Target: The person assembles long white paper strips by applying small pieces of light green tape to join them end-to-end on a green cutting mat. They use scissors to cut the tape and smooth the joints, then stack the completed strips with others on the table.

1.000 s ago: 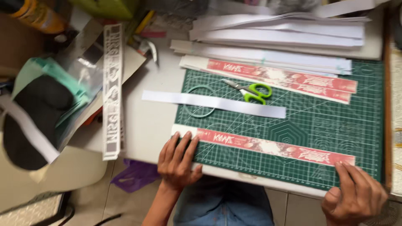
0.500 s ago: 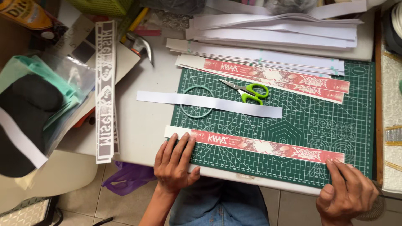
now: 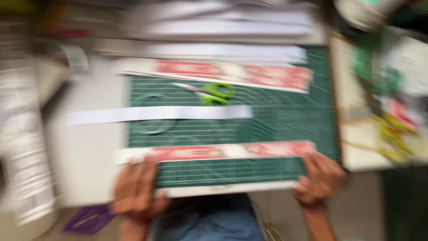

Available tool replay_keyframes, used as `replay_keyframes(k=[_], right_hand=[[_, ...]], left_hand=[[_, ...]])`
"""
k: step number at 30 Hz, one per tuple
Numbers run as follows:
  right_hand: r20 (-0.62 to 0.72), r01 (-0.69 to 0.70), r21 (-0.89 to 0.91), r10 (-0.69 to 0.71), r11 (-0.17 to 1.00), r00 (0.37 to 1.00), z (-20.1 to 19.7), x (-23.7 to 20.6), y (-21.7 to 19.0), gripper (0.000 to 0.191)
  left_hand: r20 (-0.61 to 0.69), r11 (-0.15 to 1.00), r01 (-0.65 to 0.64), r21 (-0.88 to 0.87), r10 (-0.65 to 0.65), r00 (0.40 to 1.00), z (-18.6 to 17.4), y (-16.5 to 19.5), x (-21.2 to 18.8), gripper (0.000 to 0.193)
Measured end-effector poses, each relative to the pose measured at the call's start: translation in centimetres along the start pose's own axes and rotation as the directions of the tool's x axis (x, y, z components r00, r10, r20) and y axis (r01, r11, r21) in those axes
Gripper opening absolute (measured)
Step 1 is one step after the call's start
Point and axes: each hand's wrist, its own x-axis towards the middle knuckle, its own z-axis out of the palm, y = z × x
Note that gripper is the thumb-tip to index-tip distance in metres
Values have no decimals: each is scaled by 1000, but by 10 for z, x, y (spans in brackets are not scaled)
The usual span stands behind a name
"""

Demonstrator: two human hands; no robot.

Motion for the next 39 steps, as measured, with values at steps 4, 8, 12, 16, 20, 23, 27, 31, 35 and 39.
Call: replay_keyframes(k=[4,8,12,16,20,23,27,31,35,39], right_hand=[[-1,-63,-26,63,998,998,-6,-2,2,53],[10,-44,-12,44,999,999,-10,4,1,54],[12,-50,-4,50,999,999,-10,11,-3,54],[13,-40,-4,41,999,999,-10,11,-2,54],[9,-44,-8,44,999,999,-8,7,-1,54],[21,-53,-11,53,999,998,-9,7,-3,55],[18,-63,-18,64,998,998,-4,5,-6,57],[40,-60,-32,62,998,997,-4,0,-5,56],[17,-45,-28,45,999,999,-1,-2,-5,56],[4,-46,-36,46,998,999,1,-7,-5,57]], left_hand=[[100,980,-185,72,178,979,5,-14,-4,66],[118,996,-94,6,93,989,16,-15,-18,65],[206,997,-35,66,20,978,14,-13,-29,66],[249,982,-101,160,59,967,13,-17,-26,68],[100,994,-103,41,99,990,19,-16,-17,66],[100,991,-109,81,100,990,12,-13,-10,65],[136,988,-36,151,15,991,0,1,-6,65],[-2,990,6,139,-6,1000,8,10,1,70],[-19,991,27,128,-25,1000,8,10,5,70],[-31,993,26,115,-23,999,8,9,8,68]])
